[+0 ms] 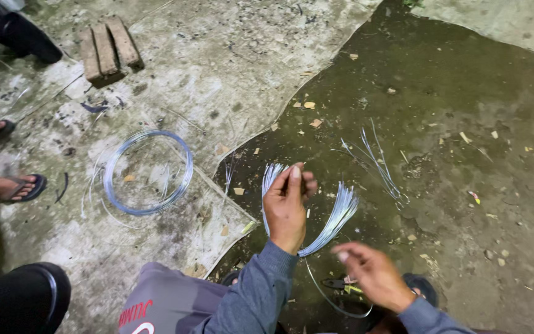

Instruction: The person repeatedly picks up individual thin metal wires from a bundle, bends them into a U-shape, and places them on the floor. This process is repeated multiple times throughout the clip.

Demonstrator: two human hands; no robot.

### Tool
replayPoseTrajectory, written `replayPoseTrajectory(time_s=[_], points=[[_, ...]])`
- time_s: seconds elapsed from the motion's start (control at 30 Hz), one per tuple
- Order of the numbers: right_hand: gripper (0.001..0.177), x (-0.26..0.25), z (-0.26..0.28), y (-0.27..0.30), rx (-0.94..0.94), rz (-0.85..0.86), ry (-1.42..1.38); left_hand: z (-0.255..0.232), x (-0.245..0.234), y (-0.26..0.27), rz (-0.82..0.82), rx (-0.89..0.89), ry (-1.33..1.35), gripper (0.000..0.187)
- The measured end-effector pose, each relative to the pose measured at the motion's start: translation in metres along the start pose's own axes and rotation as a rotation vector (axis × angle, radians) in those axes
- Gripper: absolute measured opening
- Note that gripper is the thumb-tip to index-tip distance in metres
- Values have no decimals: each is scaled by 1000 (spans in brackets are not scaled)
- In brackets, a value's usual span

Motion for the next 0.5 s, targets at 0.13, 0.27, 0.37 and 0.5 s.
replayPoseTrajectory(time_s=[0.13,0.27,0.37,0.5], points=[[21,28,-6,5,99,264,65,5,11,16,2,-121,-192,34],[26,-3,68,2,-467,-141,542,-32,36,30,95,179,-434,29],[27,-36,104,4,-425,-464,245,-50,51,49,172,267,-598,24],[27,-56,147,10,-539,-595,148,-59,70,69,243,282,-714,20]])
Point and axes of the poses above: each hand's wrist, its own y-axis away from the middle knuckle, its own x-axis out of the palm, z = x × y, the point moved 6 cm from there along -y, towards the middle knuckle, and after that the axes turned 3 degrees about -x, right-handed, at the moved point
